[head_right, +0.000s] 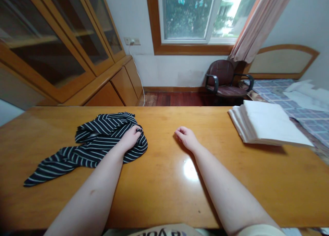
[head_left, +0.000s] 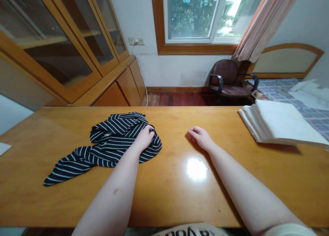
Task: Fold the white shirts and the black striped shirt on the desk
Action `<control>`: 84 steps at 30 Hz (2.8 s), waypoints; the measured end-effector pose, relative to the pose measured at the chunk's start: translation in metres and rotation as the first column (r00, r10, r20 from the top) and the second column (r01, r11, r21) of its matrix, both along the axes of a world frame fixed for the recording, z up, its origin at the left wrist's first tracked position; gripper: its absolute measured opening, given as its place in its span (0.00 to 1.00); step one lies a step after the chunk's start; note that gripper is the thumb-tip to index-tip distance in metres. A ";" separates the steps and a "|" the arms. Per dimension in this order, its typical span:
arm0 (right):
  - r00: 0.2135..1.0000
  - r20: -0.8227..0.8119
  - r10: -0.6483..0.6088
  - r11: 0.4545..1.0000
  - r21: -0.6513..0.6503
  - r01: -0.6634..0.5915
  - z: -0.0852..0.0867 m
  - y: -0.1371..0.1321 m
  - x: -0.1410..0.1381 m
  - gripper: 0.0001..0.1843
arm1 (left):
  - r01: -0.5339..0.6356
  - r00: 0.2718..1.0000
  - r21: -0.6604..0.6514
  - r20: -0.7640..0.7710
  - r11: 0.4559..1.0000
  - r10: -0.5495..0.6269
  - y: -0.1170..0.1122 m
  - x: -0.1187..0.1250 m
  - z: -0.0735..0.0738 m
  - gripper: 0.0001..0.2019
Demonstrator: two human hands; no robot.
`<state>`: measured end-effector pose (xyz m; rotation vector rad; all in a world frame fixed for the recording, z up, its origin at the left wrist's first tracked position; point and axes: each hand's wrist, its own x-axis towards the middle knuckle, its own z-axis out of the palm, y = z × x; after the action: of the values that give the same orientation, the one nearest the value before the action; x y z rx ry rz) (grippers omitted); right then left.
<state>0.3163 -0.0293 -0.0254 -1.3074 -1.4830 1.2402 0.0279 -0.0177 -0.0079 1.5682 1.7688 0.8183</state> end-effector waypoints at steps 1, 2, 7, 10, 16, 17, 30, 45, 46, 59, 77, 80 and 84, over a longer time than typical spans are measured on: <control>0.998 0.065 0.008 1.000 0.026 -0.010 0.001 -0.001 -0.001 0.14 | -0.002 0.998 -0.014 0.067 1.000 0.003 0.000 0.002 -0.001 0.07; 0.989 0.144 0.021 0.998 0.057 -0.029 0.002 -0.003 -0.003 0.13 | -0.006 0.990 -0.035 0.138 0.999 0.011 0.001 0.004 -0.002 0.07; 0.884 0.451 0.120 0.968 0.146 -0.206 0.010 -0.011 -0.011 0.12 | 0.075 0.876 -0.008 0.478 0.997 -0.062 -0.002 0.017 -0.003 0.05; 0.874 0.445 0.194 0.947 0.146 -0.285 0.013 -0.016 -0.014 0.14 | 0.184 0.828 0.050 0.531 0.982 -0.182 -0.005 0.025 -0.001 0.07; 0.875 0.426 0.230 0.919 0.200 -0.340 0.015 -0.023 -0.024 0.31 | 0.467 0.762 0.076 0.471 0.881 -0.445 -0.010 0.035 -0.001 0.07; 0.875 0.434 0.214 0.921 0.210 -0.329 0.014 -0.023 -0.026 0.28 | 0.504 0.748 0.070 0.463 0.861 -0.476 -0.012 0.036 0.000 0.07; 0.929 0.368 -0.034 0.966 0.250 -0.064 0.006 -0.013 -0.025 0.11 | 0.162 0.977 0.439 -0.200 0.884 -0.079 -0.013 0.005 0.027 0.10; 0.856 0.296 -0.423 0.904 0.209 0.374 -0.001 0.007 0.006 0.14 | -0.383 0.786 0.037 -0.512 0.923 0.347 -0.002 -0.044 0.027 0.18; 0.857 0.270 -0.439 0.895 0.211 0.392 -0.002 0.007 0.007 0.14 | -0.365 0.793 0.083 -0.494 0.927 0.356 -0.002 -0.042 0.028 0.17; 0.892 0.412 -0.184 0.784 0.609 -0.120 0.011 -0.016 -0.013 0.19 | 0.323 0.922 0.232 -0.298 0.918 -0.249 -0.020 0.003 0.034 0.12; 0.641 0.758 -0.121 0.856 0.407 -0.319 0.001 -0.014 -0.020 0.14 | 0.648 0.759 0.177 -0.076 0.741 -0.646 -0.032 0.031 0.034 0.26; 0.660 0.738 -0.144 0.863 0.420 -0.281 0.002 -0.012 -0.020 0.08 | 0.556 0.827 0.228 -0.247 0.799 -0.505 -0.026 0.026 0.025 0.21; 0.728 0.667 -0.160 0.869 0.444 -0.216 0.004 -0.011 -0.018 0.08 | 0.412 0.848 0.164 -0.429 0.896 -0.312 -0.019 0.016 0.014 0.22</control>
<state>0.2987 -0.0399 -0.0216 -1.4390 -2.1665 0.2821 0.0435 -0.0364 0.0064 2.2875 1.5819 0.5791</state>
